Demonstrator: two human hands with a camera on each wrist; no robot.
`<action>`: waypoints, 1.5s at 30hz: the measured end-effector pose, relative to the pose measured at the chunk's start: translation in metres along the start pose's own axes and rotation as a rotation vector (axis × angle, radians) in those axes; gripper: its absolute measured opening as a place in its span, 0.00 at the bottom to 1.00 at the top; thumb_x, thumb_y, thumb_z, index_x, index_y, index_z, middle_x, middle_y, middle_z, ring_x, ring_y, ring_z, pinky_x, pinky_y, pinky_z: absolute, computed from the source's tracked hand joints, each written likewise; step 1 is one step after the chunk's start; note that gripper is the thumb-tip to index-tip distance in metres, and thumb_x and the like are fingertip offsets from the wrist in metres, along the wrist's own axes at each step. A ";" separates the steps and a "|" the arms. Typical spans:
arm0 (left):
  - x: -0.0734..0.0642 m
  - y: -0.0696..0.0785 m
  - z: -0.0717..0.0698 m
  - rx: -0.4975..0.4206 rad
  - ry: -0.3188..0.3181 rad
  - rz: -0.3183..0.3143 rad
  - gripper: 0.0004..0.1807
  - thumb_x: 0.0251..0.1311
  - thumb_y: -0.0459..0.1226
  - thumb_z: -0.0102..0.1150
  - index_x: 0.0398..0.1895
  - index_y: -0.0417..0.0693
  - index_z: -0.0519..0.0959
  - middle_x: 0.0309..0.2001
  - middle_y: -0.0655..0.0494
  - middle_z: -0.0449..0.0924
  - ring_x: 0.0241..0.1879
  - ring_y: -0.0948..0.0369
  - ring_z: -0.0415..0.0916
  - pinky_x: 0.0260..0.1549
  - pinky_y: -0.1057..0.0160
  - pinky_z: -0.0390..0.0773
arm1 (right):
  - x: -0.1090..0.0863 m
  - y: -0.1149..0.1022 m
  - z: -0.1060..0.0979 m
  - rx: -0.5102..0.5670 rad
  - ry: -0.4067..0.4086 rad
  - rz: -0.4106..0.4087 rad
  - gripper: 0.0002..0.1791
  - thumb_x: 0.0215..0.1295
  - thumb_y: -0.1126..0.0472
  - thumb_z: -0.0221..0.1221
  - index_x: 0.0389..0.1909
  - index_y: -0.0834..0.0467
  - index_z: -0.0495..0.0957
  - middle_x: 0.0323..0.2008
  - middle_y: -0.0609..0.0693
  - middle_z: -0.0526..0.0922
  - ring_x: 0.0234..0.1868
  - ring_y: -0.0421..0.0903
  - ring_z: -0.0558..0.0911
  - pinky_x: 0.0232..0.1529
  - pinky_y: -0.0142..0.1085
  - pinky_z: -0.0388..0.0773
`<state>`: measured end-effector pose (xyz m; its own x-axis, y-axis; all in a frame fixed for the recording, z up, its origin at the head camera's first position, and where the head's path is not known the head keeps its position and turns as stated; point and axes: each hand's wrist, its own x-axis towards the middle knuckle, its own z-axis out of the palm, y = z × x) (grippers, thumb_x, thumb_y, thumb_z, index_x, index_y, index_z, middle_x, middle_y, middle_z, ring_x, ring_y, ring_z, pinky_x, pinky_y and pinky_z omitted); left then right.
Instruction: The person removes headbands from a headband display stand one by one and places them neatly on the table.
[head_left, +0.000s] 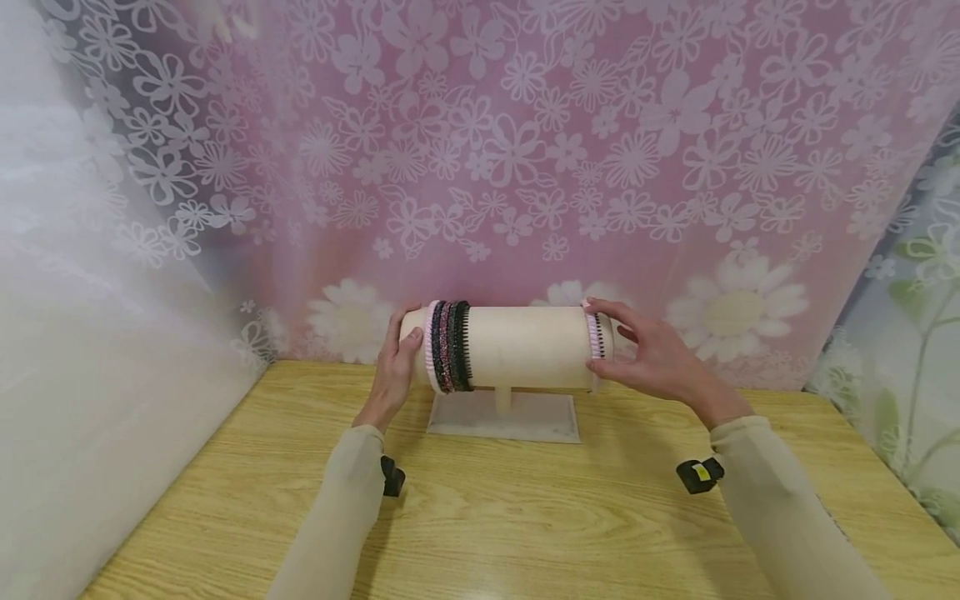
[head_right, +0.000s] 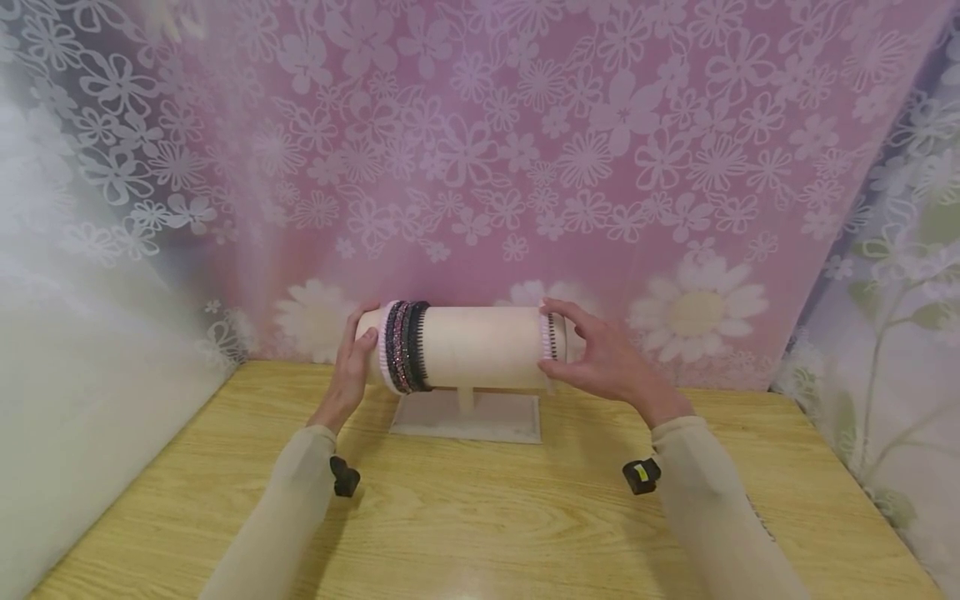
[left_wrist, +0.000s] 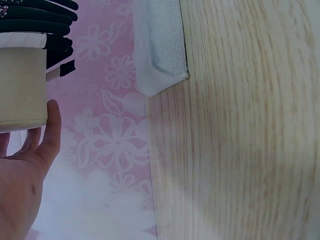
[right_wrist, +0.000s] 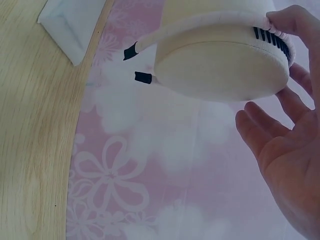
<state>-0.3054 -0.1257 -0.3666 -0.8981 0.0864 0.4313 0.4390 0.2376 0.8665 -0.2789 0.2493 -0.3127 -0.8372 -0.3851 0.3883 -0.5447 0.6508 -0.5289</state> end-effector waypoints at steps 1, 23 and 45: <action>0.000 0.000 0.000 -0.003 0.000 0.001 0.28 0.76 0.49 0.39 0.78 0.59 0.60 0.62 0.40 0.72 0.43 0.55 0.75 0.41 0.45 0.80 | 0.000 0.000 0.000 0.004 0.000 -0.001 0.38 0.61 0.58 0.72 0.72 0.50 0.68 0.75 0.58 0.67 0.74 0.65 0.68 0.70 0.60 0.68; -0.001 0.001 0.001 -0.001 -0.003 0.001 0.29 0.76 0.48 0.40 0.78 0.59 0.59 0.62 0.42 0.72 0.43 0.55 0.75 0.41 0.54 0.78 | -0.010 0.003 0.000 0.133 0.005 0.032 0.37 0.66 0.63 0.67 0.75 0.51 0.67 0.79 0.55 0.61 0.74 0.66 0.68 0.64 0.57 0.74; 0.014 -0.040 0.007 -0.050 0.048 0.038 0.29 0.77 0.52 0.40 0.78 0.58 0.60 0.58 0.47 0.74 0.41 0.53 0.76 0.35 0.57 0.79 | -0.028 0.006 0.009 0.101 0.191 0.020 0.30 0.65 0.60 0.69 0.69 0.55 0.76 0.57 0.59 0.82 0.45 0.23 0.81 0.43 0.24 0.82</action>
<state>-0.3355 -0.1276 -0.3970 -0.8790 0.0476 0.4744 0.4744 0.1861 0.8604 -0.2593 0.2583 -0.3339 -0.8284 -0.2357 0.5081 -0.5387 0.5840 -0.6072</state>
